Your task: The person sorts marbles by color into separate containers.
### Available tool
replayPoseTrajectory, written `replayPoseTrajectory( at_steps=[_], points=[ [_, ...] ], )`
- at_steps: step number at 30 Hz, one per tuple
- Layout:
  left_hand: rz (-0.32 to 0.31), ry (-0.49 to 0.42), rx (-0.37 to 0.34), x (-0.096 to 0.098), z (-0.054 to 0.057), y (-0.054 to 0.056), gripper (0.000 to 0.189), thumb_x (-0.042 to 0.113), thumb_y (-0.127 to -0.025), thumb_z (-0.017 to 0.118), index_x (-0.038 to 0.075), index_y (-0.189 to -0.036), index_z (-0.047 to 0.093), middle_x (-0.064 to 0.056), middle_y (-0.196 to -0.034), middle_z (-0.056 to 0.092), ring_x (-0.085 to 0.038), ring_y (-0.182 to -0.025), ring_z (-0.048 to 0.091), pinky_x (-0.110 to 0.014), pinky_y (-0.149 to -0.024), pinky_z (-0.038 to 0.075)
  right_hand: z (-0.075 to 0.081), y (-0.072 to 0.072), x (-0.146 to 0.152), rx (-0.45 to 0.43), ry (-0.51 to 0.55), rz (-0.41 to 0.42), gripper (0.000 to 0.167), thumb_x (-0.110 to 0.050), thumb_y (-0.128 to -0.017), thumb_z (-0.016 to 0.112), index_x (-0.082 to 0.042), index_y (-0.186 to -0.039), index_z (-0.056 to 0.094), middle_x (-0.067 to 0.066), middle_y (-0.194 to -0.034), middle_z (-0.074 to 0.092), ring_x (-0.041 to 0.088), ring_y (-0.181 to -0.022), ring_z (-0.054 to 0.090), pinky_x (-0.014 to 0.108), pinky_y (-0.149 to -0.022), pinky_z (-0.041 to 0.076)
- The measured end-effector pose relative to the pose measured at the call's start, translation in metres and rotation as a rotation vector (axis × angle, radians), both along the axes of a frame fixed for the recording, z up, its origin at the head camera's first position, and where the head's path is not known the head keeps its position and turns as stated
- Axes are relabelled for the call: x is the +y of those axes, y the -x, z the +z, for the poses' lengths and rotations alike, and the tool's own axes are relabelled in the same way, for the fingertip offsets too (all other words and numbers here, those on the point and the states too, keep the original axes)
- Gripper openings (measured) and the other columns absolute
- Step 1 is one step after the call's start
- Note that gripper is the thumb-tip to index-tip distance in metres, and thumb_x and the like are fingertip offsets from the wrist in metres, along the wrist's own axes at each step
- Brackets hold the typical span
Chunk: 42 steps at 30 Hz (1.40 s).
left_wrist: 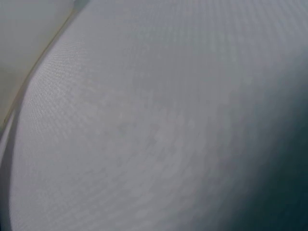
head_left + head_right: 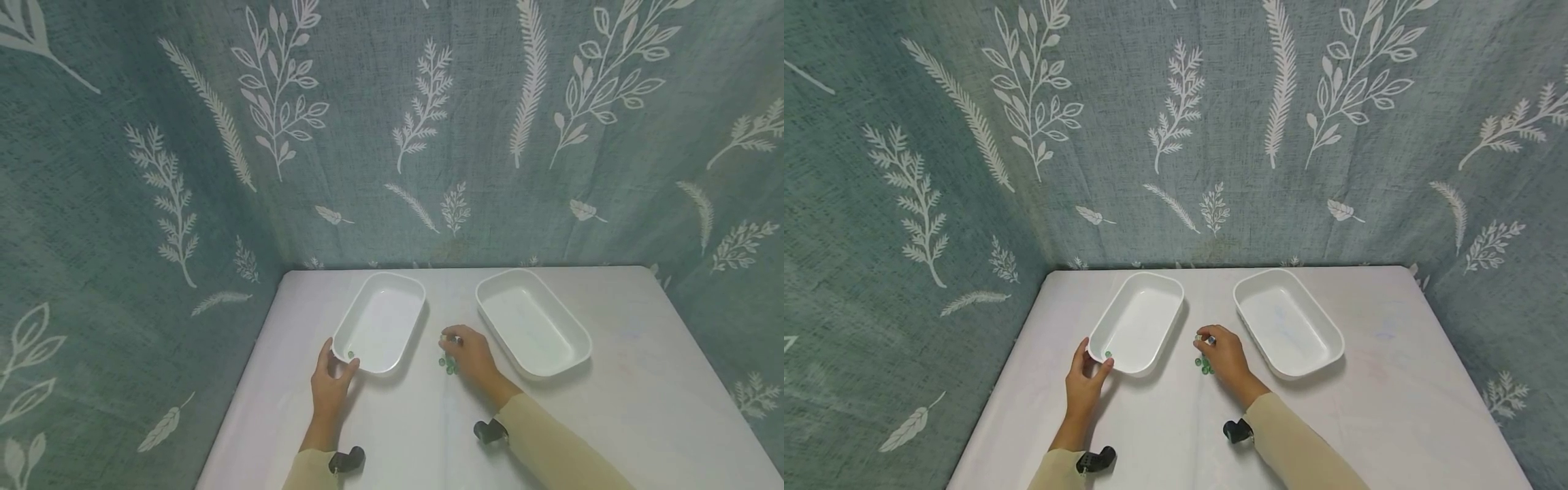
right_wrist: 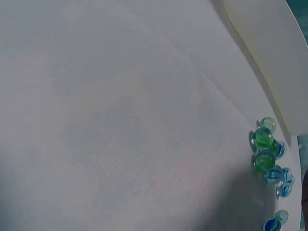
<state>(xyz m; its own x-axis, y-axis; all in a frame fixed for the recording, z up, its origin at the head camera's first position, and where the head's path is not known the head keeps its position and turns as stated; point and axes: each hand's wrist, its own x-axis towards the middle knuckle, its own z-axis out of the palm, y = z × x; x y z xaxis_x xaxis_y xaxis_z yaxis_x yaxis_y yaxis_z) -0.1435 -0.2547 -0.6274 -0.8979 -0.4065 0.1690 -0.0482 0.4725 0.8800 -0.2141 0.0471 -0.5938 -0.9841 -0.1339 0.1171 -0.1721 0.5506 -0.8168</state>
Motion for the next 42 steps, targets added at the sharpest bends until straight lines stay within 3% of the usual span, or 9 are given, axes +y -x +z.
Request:
replayPoseTrajectory(
  at_steps=[16, 25, 34, 42],
  points=[
    [0.010, 0.015, 0.008, -0.003, -0.003, 0.003, 0.083, 0.043, -0.082, 0.077, 0.019, -0.150, 0.036, -0.009, -0.149, 0.043, -0.029, -0.141, 0.031, -0.057, -0.114, 0.016, 0.004, 0.016, -0.026, -0.034, 0.085, -0.006, 0.021, -0.021, -0.089, 0.071, -0.013, -0.108, 0.070, -0.005, -0.093, 0.065, 0.012, -0.073, 0.056, 0.030, -0.068, 0.050],
    [0.022, 0.022, -0.003, 0.000, 0.000, 0.000, 0.082, 0.039, -0.081, 0.079, 0.019, -0.149, 0.037, -0.009, -0.148, 0.045, -0.030, -0.139, 0.034, -0.056, -0.114, 0.017, 0.011, 0.021, -0.039, -0.104, 0.056, -0.022, 0.025, -0.025, -0.090, 0.070, -0.017, -0.114, 0.069, -0.009, -0.097, 0.064, 0.012, -0.074, 0.056, 0.033, -0.063, 0.048],
    [0.016, 0.026, 0.009, 0.000, -0.001, 0.001, 0.081, 0.039, -0.082, 0.078, 0.020, -0.149, 0.037, -0.009, -0.146, 0.046, -0.030, -0.139, 0.035, -0.057, -0.114, 0.017, 0.018, 0.028, -0.052, -0.092, 0.066, -0.001, 0.023, -0.021, -0.091, 0.068, -0.015, -0.113, 0.068, -0.007, -0.097, 0.064, 0.011, -0.074, 0.056, 0.027, -0.065, 0.051],
    [0.014, 0.025, 0.011, 0.002, 0.002, 0.000, 0.081, 0.037, -0.082, 0.079, 0.019, -0.149, 0.037, -0.010, -0.145, 0.048, -0.030, -0.138, 0.036, -0.057, -0.114, 0.017, 0.025, 0.028, -0.060, -0.142, 0.044, -0.030, 0.025, -0.032, -0.091, 0.066, -0.023, -0.114, 0.067, -0.010, -0.095, 0.062, 0.015, -0.078, 0.055, 0.040, -0.069, 0.045]
  ],
)
